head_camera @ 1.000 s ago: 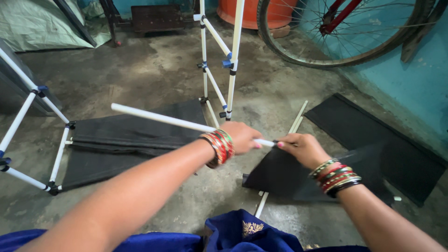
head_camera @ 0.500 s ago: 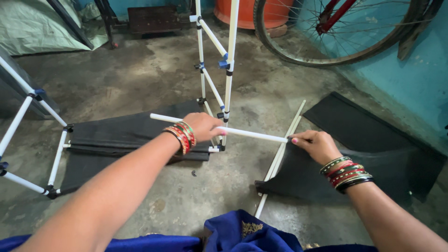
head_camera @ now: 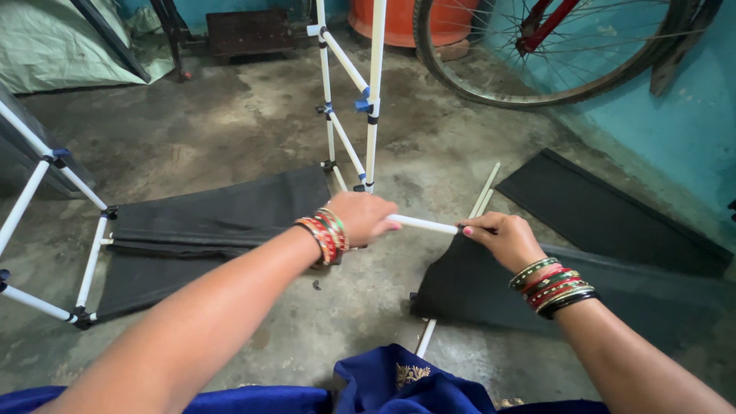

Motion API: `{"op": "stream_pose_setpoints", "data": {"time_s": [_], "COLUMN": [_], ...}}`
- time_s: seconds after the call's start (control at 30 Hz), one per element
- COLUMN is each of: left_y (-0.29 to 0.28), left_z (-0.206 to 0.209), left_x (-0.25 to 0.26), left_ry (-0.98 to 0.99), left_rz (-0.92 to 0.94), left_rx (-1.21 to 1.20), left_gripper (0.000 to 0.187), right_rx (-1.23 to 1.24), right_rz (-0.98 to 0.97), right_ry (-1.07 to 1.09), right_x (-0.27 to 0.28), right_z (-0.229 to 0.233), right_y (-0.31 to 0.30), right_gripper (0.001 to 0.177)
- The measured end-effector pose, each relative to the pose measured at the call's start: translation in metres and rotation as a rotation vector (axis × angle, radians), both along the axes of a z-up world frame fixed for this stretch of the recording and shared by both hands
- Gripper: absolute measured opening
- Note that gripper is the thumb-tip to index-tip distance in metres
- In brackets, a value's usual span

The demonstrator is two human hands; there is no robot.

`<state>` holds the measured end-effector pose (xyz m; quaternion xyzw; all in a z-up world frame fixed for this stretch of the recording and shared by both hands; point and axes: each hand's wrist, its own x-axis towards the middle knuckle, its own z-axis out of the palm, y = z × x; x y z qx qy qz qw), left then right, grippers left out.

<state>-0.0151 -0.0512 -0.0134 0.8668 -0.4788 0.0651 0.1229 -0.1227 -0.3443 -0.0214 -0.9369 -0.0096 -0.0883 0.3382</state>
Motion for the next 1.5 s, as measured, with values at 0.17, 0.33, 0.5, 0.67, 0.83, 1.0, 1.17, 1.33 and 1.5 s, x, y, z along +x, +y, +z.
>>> {"op": "stream_pose_setpoints", "data": {"time_s": [0.17,0.33,0.5,0.67,0.83,1.0,1.17,1.33,1.5], "left_y": [0.005,-0.045,-0.032,-0.030,-0.050,-0.053,-0.062,-0.061,-0.045], "left_z": [0.004,-0.010,-0.007,-0.013,-0.024,-0.019,-0.026,-0.031,-0.022], "left_x": [-0.003,-0.035,-0.025,-0.026,-0.041,-0.041,-0.043,-0.045,-0.036], "left_ry": [0.067,0.139,0.094,0.136,0.362,0.476,0.541,0.489,0.422], "left_rz": [0.068,0.053,0.004,-0.023,0.109,0.047,0.102,0.112,0.163], "left_rx": [0.011,-0.139,-0.141,-0.156,-0.247,-0.327,-0.391,-0.402,-0.472], "left_gripper": [0.038,0.033,0.029,0.030,0.052,0.070,0.067,0.049,0.028], "right_rx": [-0.095,-0.065,-0.026,0.000,0.063,0.209,0.236,0.223,-0.179], "right_rz": [0.000,0.136,0.065,0.120,0.070,0.075,0.136,0.099,0.090], "right_ry": [-0.011,-0.165,-0.078,-0.121,-0.158,-0.106,-0.173,-0.142,-0.148], "right_x": [0.002,0.003,-0.002,-0.001,-0.005,-0.006,-0.008,-0.009,-0.011], "right_z": [0.003,0.003,0.011,0.009,0.007,0.013,0.006,0.005,0.015], "right_y": [0.014,0.043,0.037,0.042,0.052,0.051,0.059,0.057,0.008], "right_gripper": [0.025,0.022,0.023,0.023,0.034,0.045,0.053,0.058,0.035]}}
